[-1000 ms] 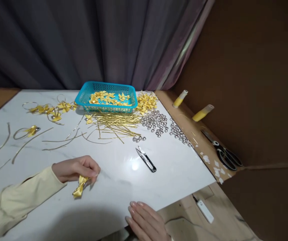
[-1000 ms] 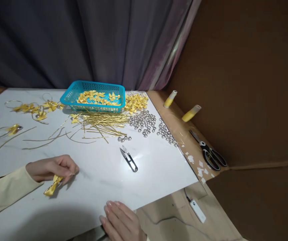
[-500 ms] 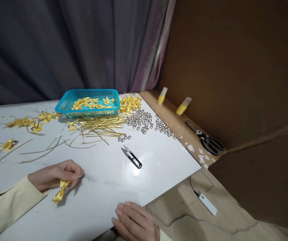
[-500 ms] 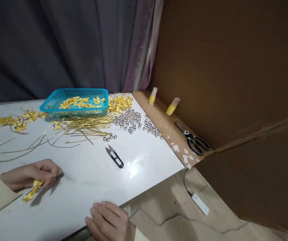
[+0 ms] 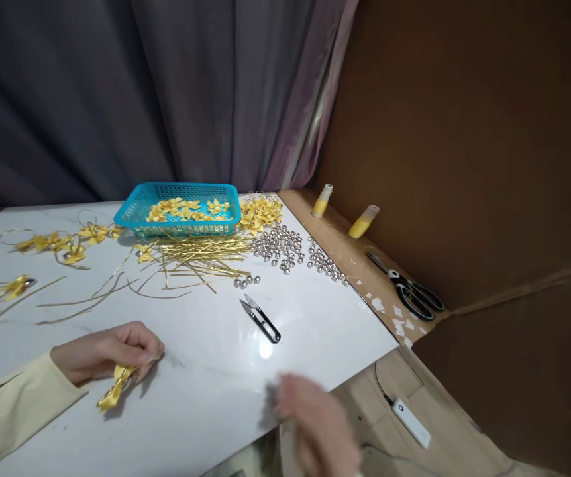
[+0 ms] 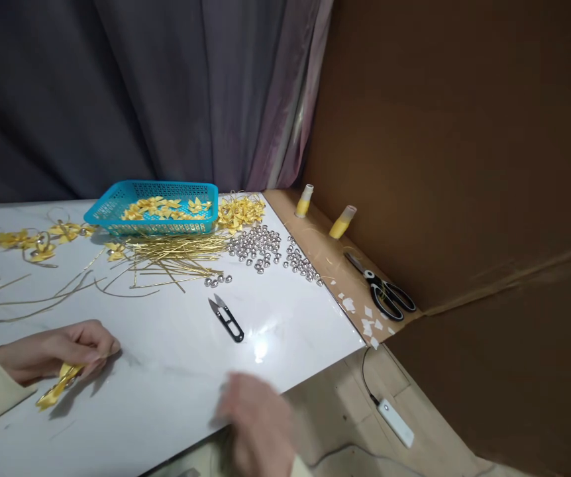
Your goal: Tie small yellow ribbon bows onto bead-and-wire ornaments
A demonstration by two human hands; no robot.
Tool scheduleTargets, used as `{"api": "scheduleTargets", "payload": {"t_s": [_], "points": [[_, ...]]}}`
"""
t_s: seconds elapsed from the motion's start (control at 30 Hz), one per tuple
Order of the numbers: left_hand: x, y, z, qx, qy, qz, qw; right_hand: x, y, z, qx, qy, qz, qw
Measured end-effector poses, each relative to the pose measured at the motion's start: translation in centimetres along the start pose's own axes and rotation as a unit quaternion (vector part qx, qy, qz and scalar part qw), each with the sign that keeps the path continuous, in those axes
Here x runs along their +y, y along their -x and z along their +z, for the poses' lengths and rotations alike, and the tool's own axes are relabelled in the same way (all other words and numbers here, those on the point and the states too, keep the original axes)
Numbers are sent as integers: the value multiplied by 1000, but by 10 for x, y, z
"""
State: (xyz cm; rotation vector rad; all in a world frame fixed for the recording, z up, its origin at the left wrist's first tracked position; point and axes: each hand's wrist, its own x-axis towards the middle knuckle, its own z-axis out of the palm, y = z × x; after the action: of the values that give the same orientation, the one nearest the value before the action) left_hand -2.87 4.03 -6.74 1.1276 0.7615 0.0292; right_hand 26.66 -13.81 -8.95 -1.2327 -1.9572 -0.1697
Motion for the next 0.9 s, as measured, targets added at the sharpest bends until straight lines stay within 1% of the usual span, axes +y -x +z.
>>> {"api": "scheduleTargets", "payload": {"t_s": [0.03,0.07,0.1,0.13,0.17,0.23,0.3,0.37,0.43,0.5,0.7,0.9], "points": [[0,0,0,0,1,-3,1000,17,-10,-15,77,18,68,995],[0,0,0,-1,1,-7,1000,37,-22,-31,201,38,158,966],[0,0,0,0,1,-10,1000,60,-36,-46,264,42,216,939],[0,0,0,1,1,-11,1000,85,-50,-59,290,35,278,915],[0,0,0,3,1,-11,1000,112,-64,-70,293,22,325,899],[-1,0,0,8,2,-9,1000,163,-86,-82,225,-8,414,882],[-1,0,-1,6,10,-9,1000,206,-101,-83,187,-11,442,878],[-1,0,-1,1,26,-8,1000,236,-109,-77,145,-4,458,877],[-1,-1,0,-1,39,-4,999,254,-113,-69,103,15,464,879],[-1,-1,0,0,48,3,999,262,-114,-63,74,47,459,884],[-3,0,-1,-12,70,16,997,271,-112,-57,17,126,437,890],[-2,-1,-1,-19,66,13,998,276,-111,-54,-10,167,425,890]]}}
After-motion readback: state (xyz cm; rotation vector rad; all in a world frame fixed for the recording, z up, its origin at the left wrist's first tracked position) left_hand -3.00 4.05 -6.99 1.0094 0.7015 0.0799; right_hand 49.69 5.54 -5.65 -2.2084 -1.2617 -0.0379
